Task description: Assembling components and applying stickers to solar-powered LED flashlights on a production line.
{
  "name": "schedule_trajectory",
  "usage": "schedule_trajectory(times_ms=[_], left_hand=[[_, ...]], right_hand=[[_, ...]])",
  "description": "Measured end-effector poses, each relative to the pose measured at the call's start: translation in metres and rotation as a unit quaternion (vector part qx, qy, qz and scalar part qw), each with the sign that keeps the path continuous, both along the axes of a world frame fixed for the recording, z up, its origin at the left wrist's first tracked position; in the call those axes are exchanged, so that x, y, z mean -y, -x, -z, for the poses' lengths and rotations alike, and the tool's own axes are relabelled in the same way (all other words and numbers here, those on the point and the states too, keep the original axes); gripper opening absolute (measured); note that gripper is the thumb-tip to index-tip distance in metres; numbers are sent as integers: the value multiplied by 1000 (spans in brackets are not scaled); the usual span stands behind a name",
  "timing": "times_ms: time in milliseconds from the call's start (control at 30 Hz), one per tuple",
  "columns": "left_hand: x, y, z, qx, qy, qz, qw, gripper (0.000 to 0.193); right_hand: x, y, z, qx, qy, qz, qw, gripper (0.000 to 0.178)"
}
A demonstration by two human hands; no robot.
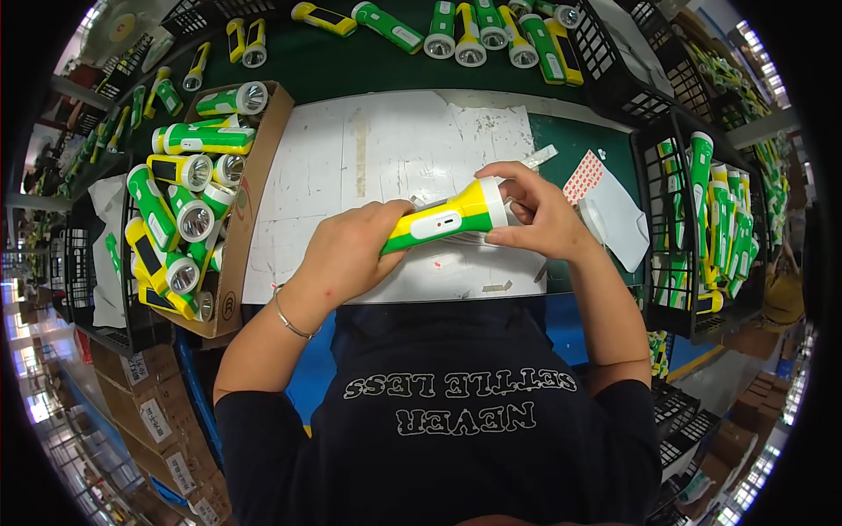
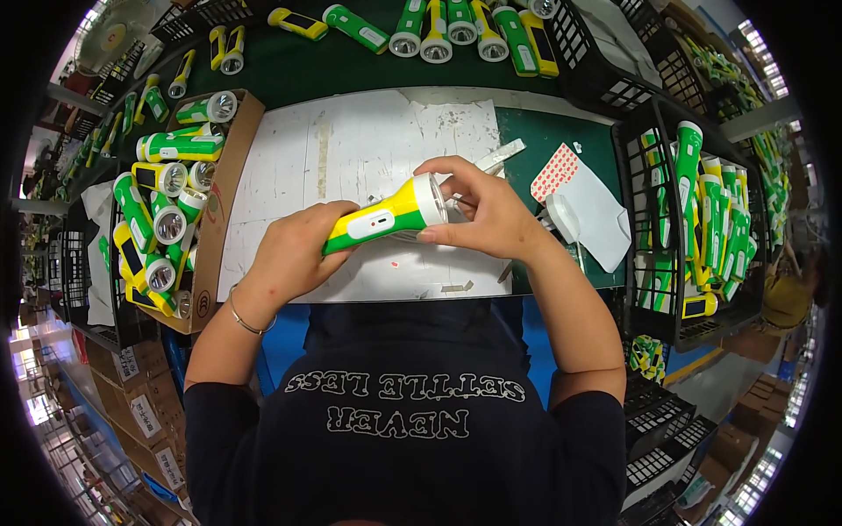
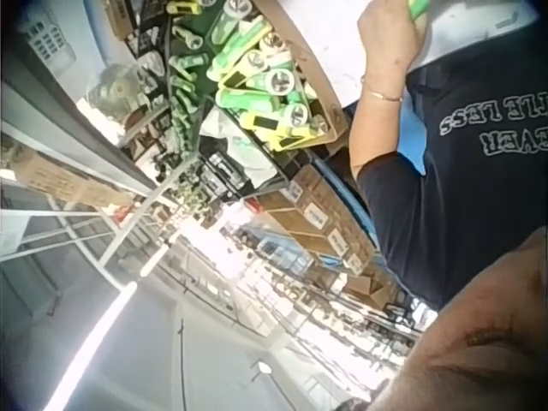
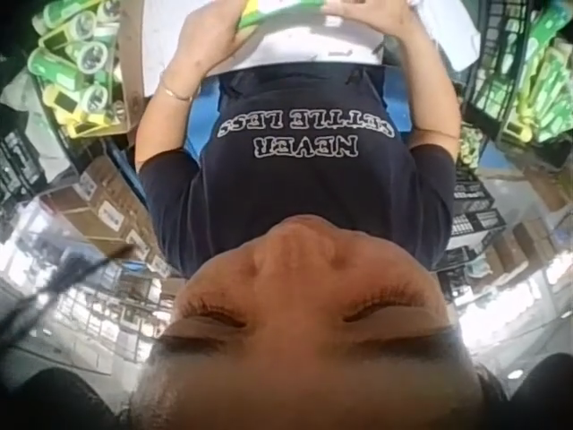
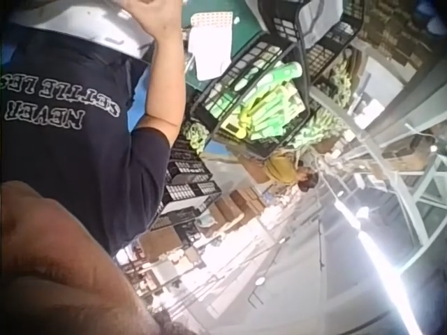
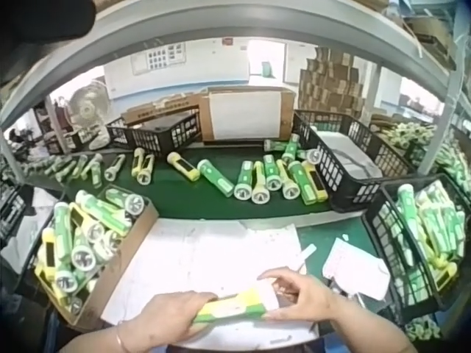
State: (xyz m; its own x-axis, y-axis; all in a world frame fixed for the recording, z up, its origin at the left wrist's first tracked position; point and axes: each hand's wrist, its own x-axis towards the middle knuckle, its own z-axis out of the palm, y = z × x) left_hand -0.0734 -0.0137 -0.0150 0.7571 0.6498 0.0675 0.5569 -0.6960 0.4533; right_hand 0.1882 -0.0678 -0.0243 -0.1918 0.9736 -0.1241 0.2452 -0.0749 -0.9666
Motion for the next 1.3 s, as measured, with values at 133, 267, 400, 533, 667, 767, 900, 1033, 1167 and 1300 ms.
schedule_trajectory(times_ms=[133,267,400,533,667,767,900,1033,1167,1300], left_hand=[[-4,11,-10,-36,-42,-10,998,38],[-12,30,-8,-57,-37,-14,998,39],[-7,20,-2,-2,56,18,998,35],[-3,5,0,17,193,24,981,44],[-12,14,-6,27,55,2,998,39],[-18,15,-38,41,-18,7,999,33],[-26,11,-108,9,-146,45,988,42],[-24,6,-166,29,-268,53,962,43],[-16,-1,-204,79,-342,64,934,62],[-1,-4,-226,58,-526,31,848,79]], right_hand=[[4,0,2,1,-8,2,1000,71],[6,-7,-1,-18,-4,9,1000,73],[4,0,1,-26,3,-5,1000,73],[-6,23,1,-31,14,-47,998,73],[-9,15,-3,-2,-25,-13,1000,74],[-8,11,-19,-20,-82,-2,996,73],[-13,11,-60,-82,-209,22,974,77],[-16,4,-111,-47,-349,11,936,79],[-10,2,-146,-24,-431,20,902,79],[-4,-1,-157,-30,-462,21,886,80]])
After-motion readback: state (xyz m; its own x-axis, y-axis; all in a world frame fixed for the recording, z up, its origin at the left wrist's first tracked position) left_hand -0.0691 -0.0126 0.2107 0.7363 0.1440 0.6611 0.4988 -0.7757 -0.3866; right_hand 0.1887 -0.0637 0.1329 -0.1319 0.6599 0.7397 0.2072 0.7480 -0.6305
